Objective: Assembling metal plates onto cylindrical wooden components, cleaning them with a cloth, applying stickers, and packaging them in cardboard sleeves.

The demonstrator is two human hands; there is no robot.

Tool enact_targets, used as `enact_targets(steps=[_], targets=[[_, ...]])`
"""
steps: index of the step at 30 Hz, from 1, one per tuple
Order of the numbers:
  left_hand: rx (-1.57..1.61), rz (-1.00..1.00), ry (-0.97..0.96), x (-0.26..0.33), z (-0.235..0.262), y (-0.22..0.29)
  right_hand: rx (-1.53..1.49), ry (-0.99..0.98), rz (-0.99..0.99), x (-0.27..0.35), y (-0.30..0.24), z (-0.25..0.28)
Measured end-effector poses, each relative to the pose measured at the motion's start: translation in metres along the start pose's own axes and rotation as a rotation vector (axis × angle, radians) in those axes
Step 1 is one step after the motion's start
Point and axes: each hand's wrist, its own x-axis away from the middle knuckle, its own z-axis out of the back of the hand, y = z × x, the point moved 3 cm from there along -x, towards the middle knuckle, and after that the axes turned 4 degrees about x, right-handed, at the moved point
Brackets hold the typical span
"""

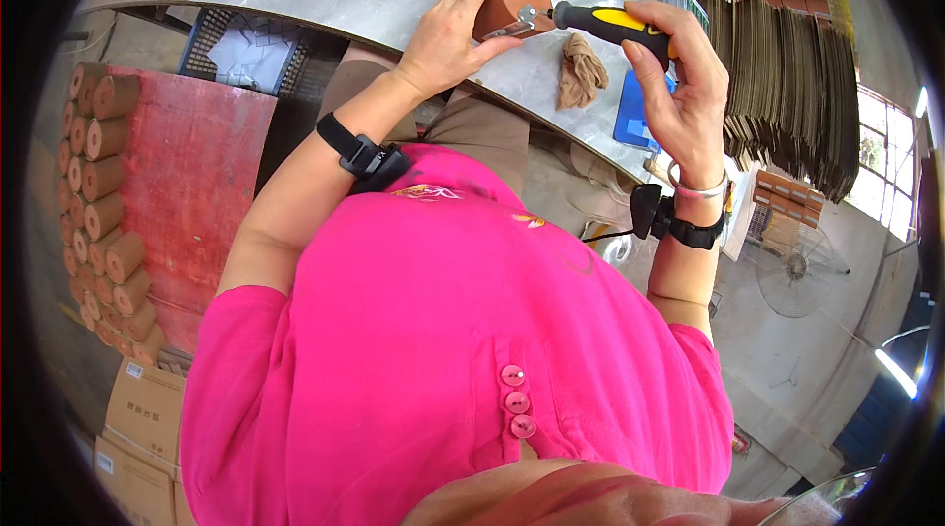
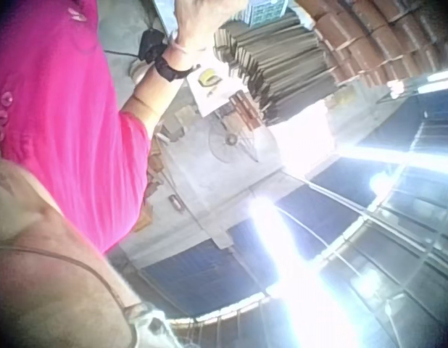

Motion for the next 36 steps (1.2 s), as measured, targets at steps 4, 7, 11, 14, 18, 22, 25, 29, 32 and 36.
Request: enact_targets(steps=[4, 7, 11, 14, 18, 22, 25, 29, 32, 36], targets=[[-0.003, -0.016, 0.001, -0.001, 0.0, 0.002, 0.041, -0.047, 0.045, -0.006, -0.003, -0.004], [-0.003, -0.028, 0.011, -0.001, 0.0, 0.001, 0.075, -0.07, 0.052, -0.01, -0.003, -0.003], [0.003, -0.041, 0.021, -0.001, 0.001, 0.002, 0.115, -0.094, 0.093, -0.014, -0.004, -0.002], [0.01, -0.031, 0.013, -0.001, 0.001, 0.002, 0.113, -0.126, 0.066, -0.016, -0.005, -0.001], [0.016, -0.022, 0.005, -0.001, 0.001, 0.002, 0.128, -0.152, 0.113, -0.024, -0.009, 0.002], [0.024, -0.023, 0.017, -0.002, 0.001, 0.002, 0.205, -0.237, 0.161, -0.038, -0.016, 0.001], [0.036, -0.012, 0.017, -0.002, 0.003, 0.002, 0.234, -0.271, 0.138, -0.047, -0.02, -0.002], [0.026, -0.008, 0.009, -0.002, 0.002, 0.004, 0.263, -0.235, 0.12, -0.049, -0.018, -0.003], [0.023, -0.038, 0.026, -0.002, 0.001, 0.003, 0.319, -0.206, 0.063, -0.047, -0.016, -0.006], [0.013, -0.031, 0.019, 0.001, 0.003, 0.003, 0.362, -0.137, 0.003, -0.046, -0.013, -0.012]])
